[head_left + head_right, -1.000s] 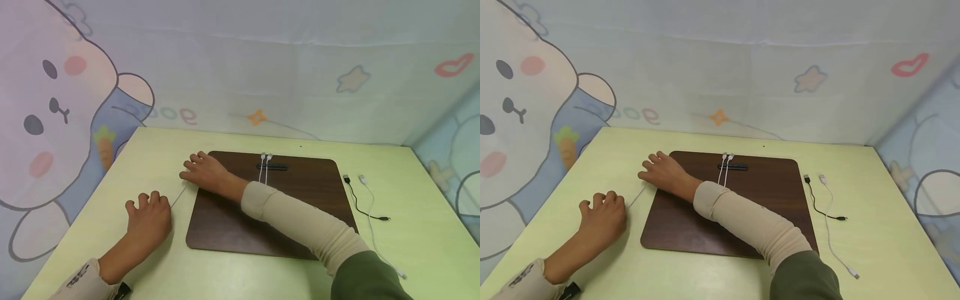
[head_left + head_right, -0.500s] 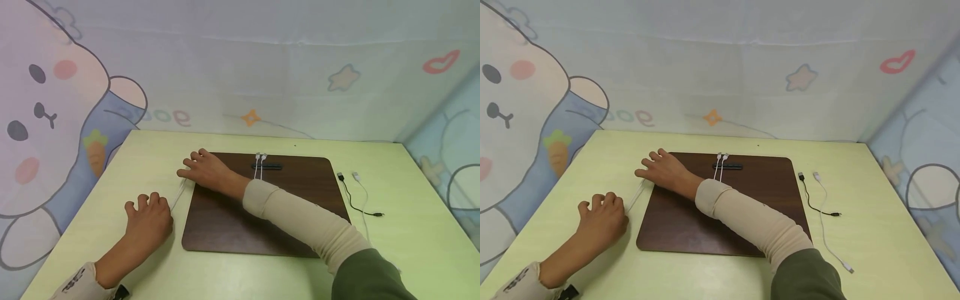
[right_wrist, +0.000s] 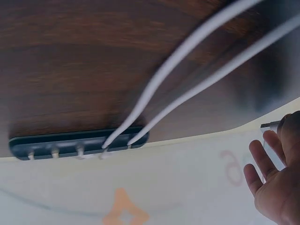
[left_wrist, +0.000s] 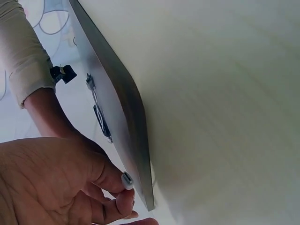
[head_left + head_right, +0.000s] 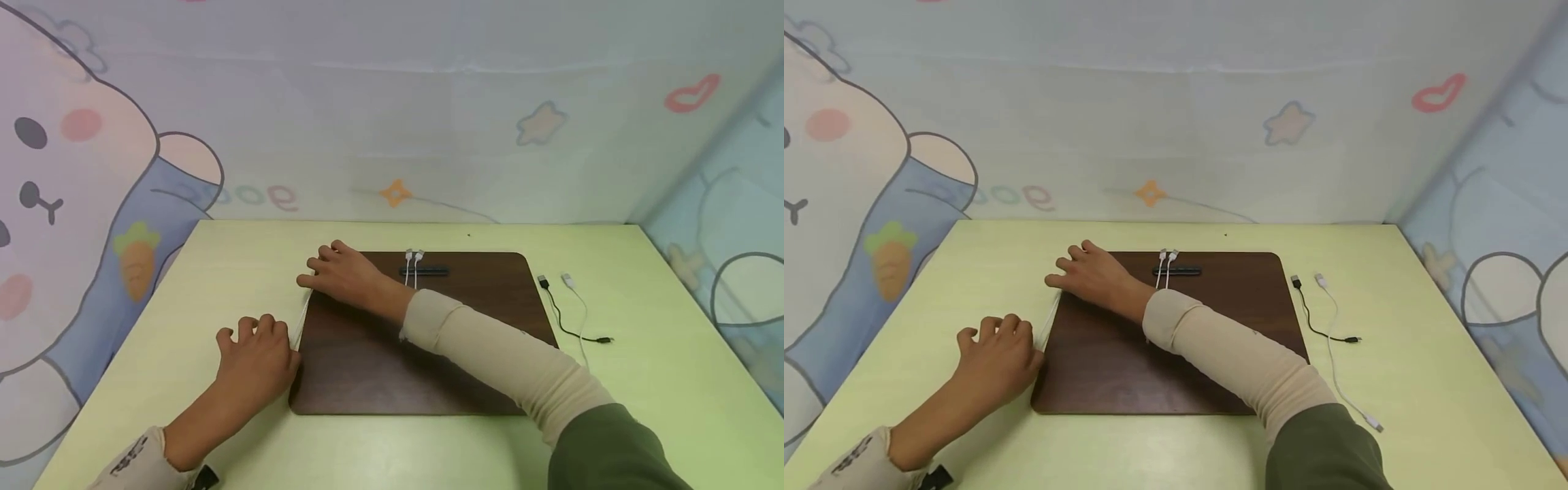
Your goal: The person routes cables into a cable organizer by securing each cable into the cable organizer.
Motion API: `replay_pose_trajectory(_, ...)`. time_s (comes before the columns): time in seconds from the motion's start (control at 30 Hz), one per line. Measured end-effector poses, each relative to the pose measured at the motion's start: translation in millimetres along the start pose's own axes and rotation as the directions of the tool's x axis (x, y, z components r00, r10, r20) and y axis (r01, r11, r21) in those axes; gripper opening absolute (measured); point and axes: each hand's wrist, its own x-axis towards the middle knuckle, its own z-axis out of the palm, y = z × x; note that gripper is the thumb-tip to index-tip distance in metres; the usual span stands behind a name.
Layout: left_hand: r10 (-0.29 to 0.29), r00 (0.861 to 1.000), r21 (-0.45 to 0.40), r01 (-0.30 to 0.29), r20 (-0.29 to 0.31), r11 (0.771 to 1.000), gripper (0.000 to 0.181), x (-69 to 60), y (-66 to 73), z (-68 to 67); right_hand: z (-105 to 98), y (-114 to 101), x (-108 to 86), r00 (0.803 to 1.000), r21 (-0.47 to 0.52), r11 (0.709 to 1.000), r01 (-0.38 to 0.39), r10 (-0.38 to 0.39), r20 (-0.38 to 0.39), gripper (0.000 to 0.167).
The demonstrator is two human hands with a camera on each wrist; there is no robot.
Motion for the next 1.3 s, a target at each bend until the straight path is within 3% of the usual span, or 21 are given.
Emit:
replay_pose_trajectory(0.27,0.027,0.999,0.000,-0.027,-0.037,1.000,0.026,-2.2,-0.4,-2.2,-1.0,0.5,4.3,0.999,0.002,1.000,0.007,-0.007,0.038,0.033)
replay_pose_trajectory(0.53,0.019,0.999,-0.033,-0.018,0.031,0.999,0.024,8.7,13.4,-7.6,1.4,6.4,1.2,0.998,0.036,0.999,-0.018,0.015,0.062,0.035)
replay_pose_trajectory(0.73,0.034,0.998,-0.028,-0.032,0.045,0.999,0.024,18.2,23.4,-7.9,4.6,17.3,-8.6,0.999,0.024,0.999,-0.030,0.028,0.046,0.031)
replay_pose_trajectory(0.97,0.070,0.997,-0.007,-0.070,0.012,0.997,0.024,26.5,35.1,-5.8,8.8,30.1,-21.1,1.000,-0.011,0.999,-0.031,0.031,0.000,0.032)
replay_pose_trajectory(1.3,0.149,0.988,0.015,-0.149,-0.026,0.989,0.021,35.0,60.1,-4.3,18.0,41.6,-42.0,0.999,0.008,0.999,-0.037,0.037,0.021,0.038)
